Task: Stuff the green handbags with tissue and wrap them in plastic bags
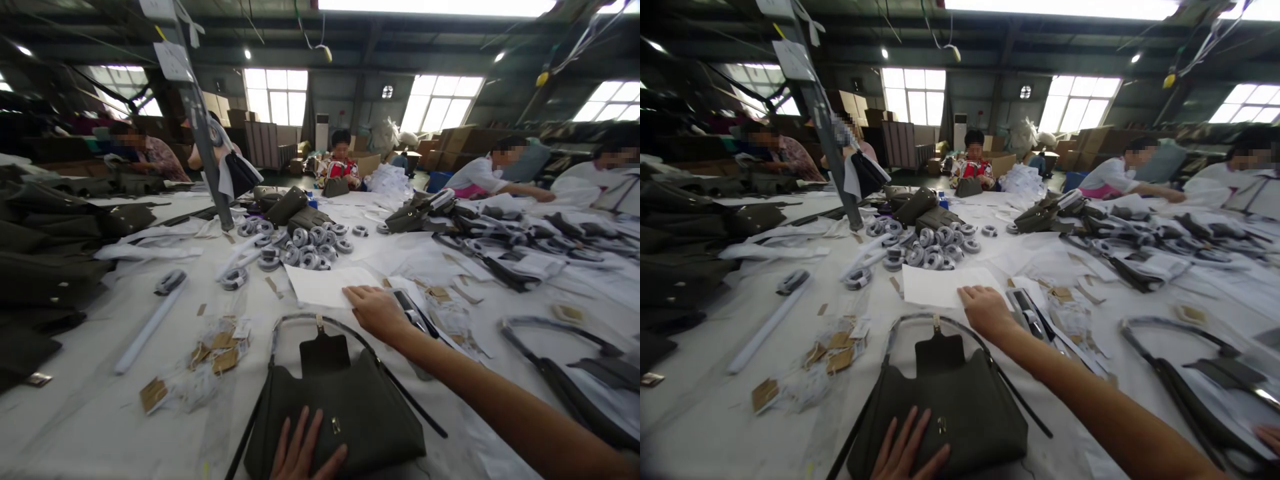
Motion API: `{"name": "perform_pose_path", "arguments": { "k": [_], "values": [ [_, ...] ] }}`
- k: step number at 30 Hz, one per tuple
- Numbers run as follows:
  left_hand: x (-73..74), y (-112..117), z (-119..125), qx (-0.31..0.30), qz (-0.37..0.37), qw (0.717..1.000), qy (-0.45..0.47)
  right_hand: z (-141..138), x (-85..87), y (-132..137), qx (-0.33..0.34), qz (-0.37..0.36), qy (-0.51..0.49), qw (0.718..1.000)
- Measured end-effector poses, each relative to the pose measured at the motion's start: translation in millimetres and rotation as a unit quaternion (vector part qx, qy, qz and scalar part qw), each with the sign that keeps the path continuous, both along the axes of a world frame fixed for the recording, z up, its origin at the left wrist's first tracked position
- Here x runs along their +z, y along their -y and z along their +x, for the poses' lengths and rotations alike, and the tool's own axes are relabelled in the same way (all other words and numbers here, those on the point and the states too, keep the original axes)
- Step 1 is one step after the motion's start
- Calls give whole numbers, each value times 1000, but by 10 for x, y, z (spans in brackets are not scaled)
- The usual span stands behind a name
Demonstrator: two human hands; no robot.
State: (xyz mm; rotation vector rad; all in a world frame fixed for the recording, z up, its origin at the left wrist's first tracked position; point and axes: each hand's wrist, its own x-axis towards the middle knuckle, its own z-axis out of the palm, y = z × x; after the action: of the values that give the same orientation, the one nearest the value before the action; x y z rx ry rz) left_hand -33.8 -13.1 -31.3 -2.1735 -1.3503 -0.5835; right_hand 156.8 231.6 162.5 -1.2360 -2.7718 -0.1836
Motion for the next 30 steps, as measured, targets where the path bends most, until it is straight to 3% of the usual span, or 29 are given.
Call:
{"name": "perform_pose_path", "arguments": {
  "k": [2,4,8,13,19,25,30],
  "values": [
    [213,48,-39,-37,-37,998,-18,43,-23,523,31,-30,24,999],
    [356,85,-50,-31,-87,996,-12,74,-84,976,63,-78,45,994],
    [349,172,-20,-21,-173,985,16,108,-226,1483,147,-178,43,972],
    [186,257,-11,-17,-218,975,46,192,-410,1544,205,-252,-15,946],
    [214,267,-10,-17,-250,964,90,198,-661,1557,194,-335,-59,920],
    [266,273,16,6,-279,957,77,77,-887,1586,196,-304,-62,930],
    [409,310,-19,-21,-253,963,90,98,-939,1601,205,-283,-72,934]
  ]
}}
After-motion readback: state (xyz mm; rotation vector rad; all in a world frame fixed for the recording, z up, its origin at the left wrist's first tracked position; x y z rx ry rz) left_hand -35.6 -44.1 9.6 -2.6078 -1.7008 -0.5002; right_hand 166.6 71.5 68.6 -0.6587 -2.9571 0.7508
